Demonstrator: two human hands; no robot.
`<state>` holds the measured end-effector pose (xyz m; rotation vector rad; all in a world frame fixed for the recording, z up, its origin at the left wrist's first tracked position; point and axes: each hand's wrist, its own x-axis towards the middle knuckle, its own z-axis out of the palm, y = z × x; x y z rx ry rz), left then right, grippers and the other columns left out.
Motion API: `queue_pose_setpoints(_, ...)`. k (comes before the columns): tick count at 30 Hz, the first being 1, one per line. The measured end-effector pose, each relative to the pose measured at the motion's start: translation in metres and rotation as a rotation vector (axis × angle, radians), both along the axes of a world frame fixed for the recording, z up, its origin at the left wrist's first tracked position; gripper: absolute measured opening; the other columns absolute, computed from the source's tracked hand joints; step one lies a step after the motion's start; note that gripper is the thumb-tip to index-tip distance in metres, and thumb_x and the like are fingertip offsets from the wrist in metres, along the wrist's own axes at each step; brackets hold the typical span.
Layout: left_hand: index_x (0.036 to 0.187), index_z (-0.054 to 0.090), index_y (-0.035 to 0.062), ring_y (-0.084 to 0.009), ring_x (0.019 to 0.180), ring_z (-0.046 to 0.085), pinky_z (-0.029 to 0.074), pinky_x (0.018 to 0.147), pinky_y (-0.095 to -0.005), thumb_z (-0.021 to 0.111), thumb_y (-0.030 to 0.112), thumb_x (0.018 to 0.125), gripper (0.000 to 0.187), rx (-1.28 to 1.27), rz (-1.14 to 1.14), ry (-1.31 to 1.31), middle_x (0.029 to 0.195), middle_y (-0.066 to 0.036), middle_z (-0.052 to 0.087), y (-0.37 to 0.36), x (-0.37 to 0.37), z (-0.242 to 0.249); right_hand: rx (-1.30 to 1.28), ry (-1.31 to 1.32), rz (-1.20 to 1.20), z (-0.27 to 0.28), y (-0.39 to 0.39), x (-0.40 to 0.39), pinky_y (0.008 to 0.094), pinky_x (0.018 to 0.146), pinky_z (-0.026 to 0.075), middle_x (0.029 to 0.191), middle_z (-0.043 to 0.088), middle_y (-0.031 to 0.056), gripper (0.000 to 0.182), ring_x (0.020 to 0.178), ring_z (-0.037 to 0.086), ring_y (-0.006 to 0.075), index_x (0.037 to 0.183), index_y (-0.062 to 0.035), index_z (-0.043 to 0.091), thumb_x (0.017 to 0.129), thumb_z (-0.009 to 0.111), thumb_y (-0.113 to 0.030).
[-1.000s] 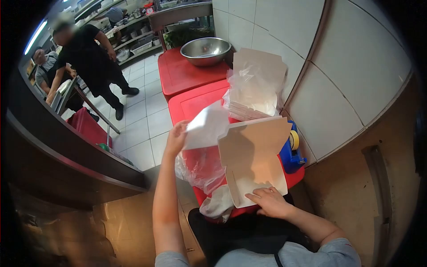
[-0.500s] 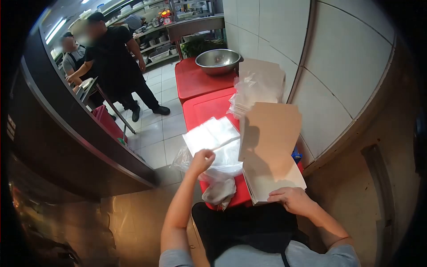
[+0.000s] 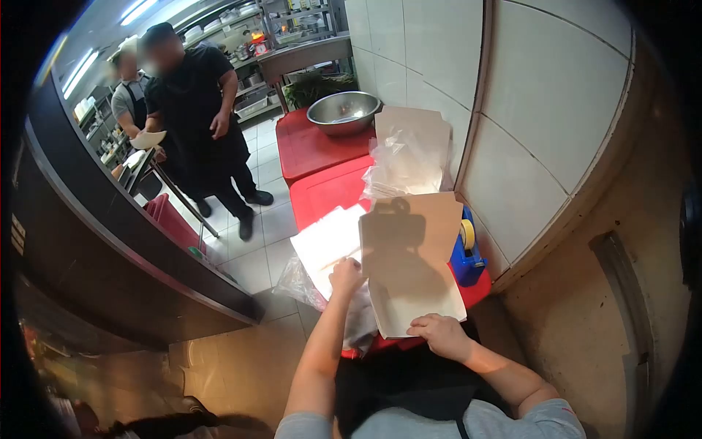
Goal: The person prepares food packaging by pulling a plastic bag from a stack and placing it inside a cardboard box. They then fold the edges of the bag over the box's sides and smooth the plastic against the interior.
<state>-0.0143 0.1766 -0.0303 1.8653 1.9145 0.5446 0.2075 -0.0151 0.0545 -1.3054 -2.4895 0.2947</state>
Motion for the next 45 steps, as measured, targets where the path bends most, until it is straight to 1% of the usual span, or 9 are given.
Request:
queue_pose_setpoints(3,0.081,0.071,0.0138,-0.0302,0.103,0.054,0.042,0.085,-0.0498,0.072,0.035,0.069,0.024,-0.011,-0.012,0.150,0.104,-0.009,0.056,-0.004,0.008,0.004,-0.003,0.012,-0.059,-0.015,0.001,-0.005,0.0348,0.068,0.052,0.094,0.063,0.0010,0.021,0.089,0.061,0.0224,0.089,-0.0147,0.065,0.074,0.054,-0.005)
queue_pose_setpoints(9,0.085,0.072,0.0159,-0.0260,0.095,0.058,0.046,0.078,-0.0472,0.069,0.038,0.074,0.025,0.019,-0.039,0.098,0.097,-0.007,0.058,-0.003,0.005,-0.006,0.059,0.005,-0.151,-0.037,0.001,0.008,0.0355,0.068,0.052,0.095,0.062,0.0013,0.021,0.089,0.059,0.0236,0.088,-0.0153,0.065,0.074,0.054,-0.005)
queue_pose_setpoints(14,0.087,0.070,0.0117,-0.0298,0.101,0.055,0.041,0.083,-0.0524,0.064,0.036,0.079,0.027,-0.036,-0.047,0.028,0.106,-0.010,0.057,0.004,0.001,-0.013,0.030,-0.041,-0.181,-0.046,0.001,0.020,0.0367,0.070,0.052,0.096,0.061,0.0010,0.021,0.091,0.057,0.0249,0.087,-0.0166,0.066,0.073,0.055,-0.005)
queue_pose_setpoints(22,0.081,0.063,0.0111,-0.0286,0.098,0.051,0.043,0.078,-0.0477,0.075,0.040,0.067,0.034,0.050,-0.175,0.157,0.096,-0.009,0.052,-0.015,0.027,-0.001,0.011,-0.046,-0.176,-0.039,0.005,0.020,0.0360,0.069,0.051,0.095,0.059,0.0016,0.021,0.091,0.055,0.0255,0.086,-0.0156,0.066,0.072,0.056,-0.005)
queue_pose_setpoints(32,0.090,0.069,0.0138,-0.0308,0.100,0.055,0.045,0.081,-0.0471,0.057,0.037,0.084,0.026,0.054,-0.147,0.034,0.101,-0.012,0.059,-0.005,0.014,-0.023,-0.007,-0.002,-0.167,-0.039,0.004,0.020,0.0369,0.072,0.051,0.098,0.058,0.0030,0.025,0.094,0.055,0.0255,0.090,-0.0151,0.067,0.072,0.055,-0.003)
queue_pose_setpoints(35,0.090,0.069,0.0122,-0.0345,0.092,0.060,0.046,0.079,-0.0430,0.053,0.031,0.086,0.025,0.003,-0.124,-0.294,0.093,-0.013,0.065,0.021,-0.004,-0.063,-0.031,-0.025,-0.179,-0.036,0.003,0.019,0.0372,0.074,0.051,0.098,0.058,0.0035,0.026,0.096,0.055,0.0253,0.092,-0.0152,0.068,0.073,0.054,-0.003)
queue_pose_setpoints(39,0.082,0.068,0.0005,-0.0190,0.074,0.063,0.048,0.066,-0.0298,0.064,0.024,0.080,0.024,-0.144,0.060,-0.720,0.077,-0.007,0.067,0.016,-0.017,-0.044,-0.042,-0.031,-0.182,-0.042,0.005,0.019,0.0369,0.077,0.050,0.098,0.059,0.0032,0.027,0.096,0.055,0.0253,0.092,-0.0157,0.068,0.072,0.056,-0.002)
queue_pose_setpoints(40,0.085,0.068,0.0010,-0.0107,0.073,0.060,0.047,0.064,-0.0259,0.069,0.022,0.078,0.022,-0.200,0.102,-0.821,0.078,-0.004,0.065,0.014,-0.021,-0.039,-0.048,-0.034,-0.186,-0.043,0.005,0.020,0.0367,0.078,0.049,0.098,0.059,0.0030,0.027,0.096,0.056,0.0253,0.091,-0.0159,0.068,0.071,0.057,-0.002)
queue_pose_setpoints(45,0.088,0.065,0.0082,-0.0102,0.072,0.058,0.048,0.063,-0.0267,0.061,0.023,0.085,0.015,-0.270,0.302,-1.241,0.078,0.001,0.061,0.003,-0.036,-0.022,-0.107,-0.097,-0.174,-0.040,0.008,0.021,0.0397,0.079,0.049,0.103,0.059,0.0047,0.026,0.100,0.055,0.0268,0.097,-0.0149,0.067,0.073,0.058,-0.007)
